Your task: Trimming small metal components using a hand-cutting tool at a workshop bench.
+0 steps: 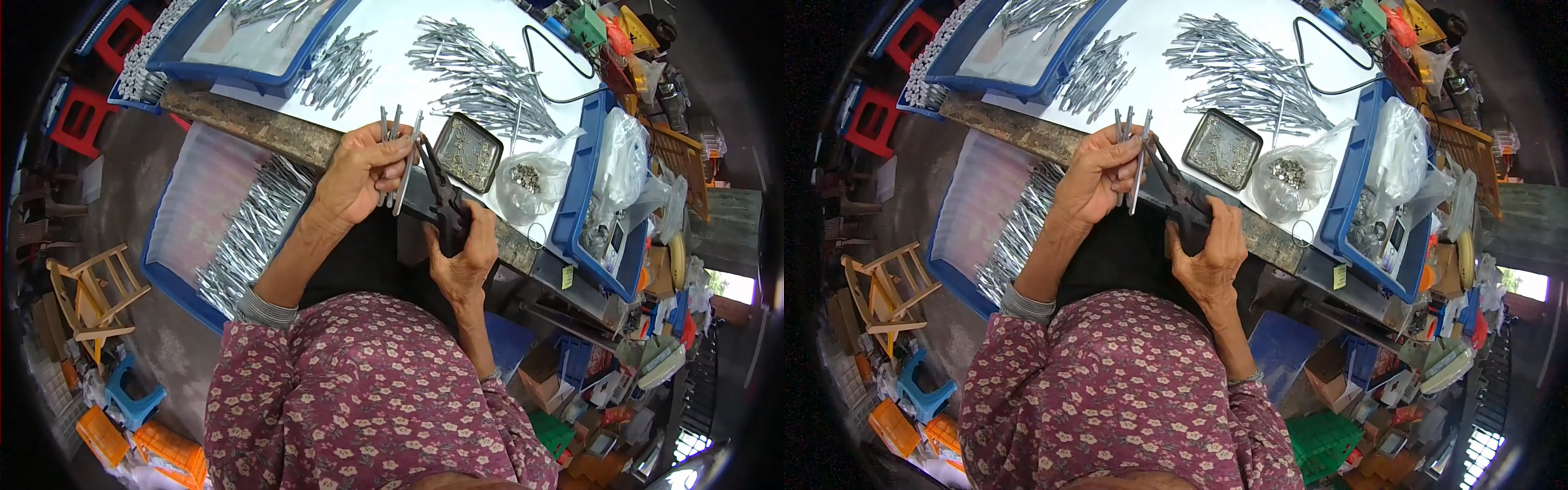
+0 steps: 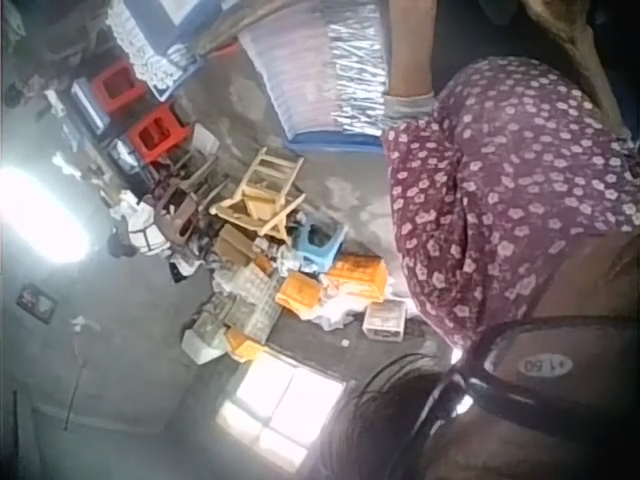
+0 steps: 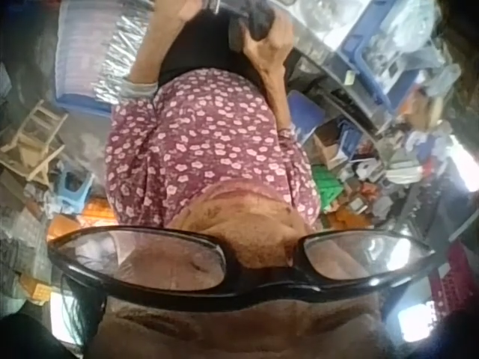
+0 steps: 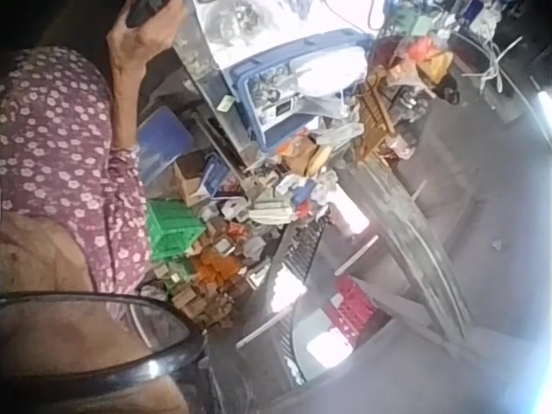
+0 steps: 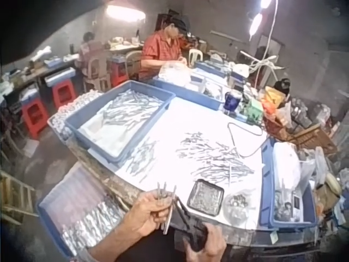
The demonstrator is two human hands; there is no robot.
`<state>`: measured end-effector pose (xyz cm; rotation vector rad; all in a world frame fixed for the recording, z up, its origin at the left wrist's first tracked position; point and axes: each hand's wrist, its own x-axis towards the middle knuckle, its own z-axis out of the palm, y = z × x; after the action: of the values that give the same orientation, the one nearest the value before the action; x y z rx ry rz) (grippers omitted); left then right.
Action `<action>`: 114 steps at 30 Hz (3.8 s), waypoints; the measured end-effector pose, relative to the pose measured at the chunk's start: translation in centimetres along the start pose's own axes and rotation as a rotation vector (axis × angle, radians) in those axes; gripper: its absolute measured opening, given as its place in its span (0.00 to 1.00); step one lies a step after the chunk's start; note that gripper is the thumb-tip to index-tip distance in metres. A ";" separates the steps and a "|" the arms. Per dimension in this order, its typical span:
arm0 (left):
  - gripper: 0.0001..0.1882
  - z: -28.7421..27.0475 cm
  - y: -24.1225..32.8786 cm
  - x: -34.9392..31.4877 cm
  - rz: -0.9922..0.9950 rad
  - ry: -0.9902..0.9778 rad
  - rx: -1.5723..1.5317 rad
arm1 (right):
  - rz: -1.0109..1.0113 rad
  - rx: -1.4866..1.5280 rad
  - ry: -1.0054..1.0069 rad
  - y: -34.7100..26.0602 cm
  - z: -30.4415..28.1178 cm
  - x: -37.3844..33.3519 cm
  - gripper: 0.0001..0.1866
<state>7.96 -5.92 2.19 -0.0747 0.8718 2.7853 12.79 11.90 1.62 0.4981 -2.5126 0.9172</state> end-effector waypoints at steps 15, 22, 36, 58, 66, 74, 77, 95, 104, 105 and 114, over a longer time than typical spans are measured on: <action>0.05 1.0 -2.2 -0.9 0.294 0.047 0.220 | 0.279 0.428 -0.174 0.1 0.5 -1.5 0.20; 0.06 0.7 -1.9 0.4 1.176 -0.032 1.352 | 0.693 1.099 -0.495 0.0 -1.8 -0.7 0.14; 0.07 -0.8 2.0 3.2 0.451 0.269 0.870 | 0.796 1.104 -0.510 1.0 -1.3 -1.7 0.23; 0.08 -6.0 4.5 9.6 0.404 0.405 2.198 | 0.716 0.917 -0.674 0.9 -1.4 -2.9 0.22; 0.05 -6.7 5.0 8.2 0.675 0.344 2.212 | 0.660 0.883 -0.624 0.4 -1.5 -2.7 0.24; 0.09 -2.2 4.2 2.8 0.331 0.113 0.455 | 0.386 0.502 -0.330 -0.3 -1.2 -1.4 0.25; 0.10 -0.6 2.6 1.0 0.210 0.062 0.238 | 0.276 0.363 -0.236 -0.8 -0.7 -0.3 0.25; 0.09 0.2 -1.1 -0.7 0.111 0.004 0.075 | 0.073 0.102 -0.115 -0.4 -0.2 -0.6 0.24; 0.09 0.9 -1.3 -0.5 0.959 0.014 1.264 | 0.621 0.858 -0.473 -0.1 -1.6 -1.0 0.15; 0.11 0.7 -1.1 -0.1 1.181 -0.096 1.405 | 0.639 0.987 -0.508 0.1 -1.7 -1.0 0.15; 0.07 -0.4 -0.7 0.8 1.050 -0.154 1.506 | 0.837 1.308 -0.575 0.5 -1.5 -1.5 0.16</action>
<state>7.34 -5.44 1.43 1.0261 3.2271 1.7414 14.23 13.55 1.59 -0.0364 -2.1521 3.1147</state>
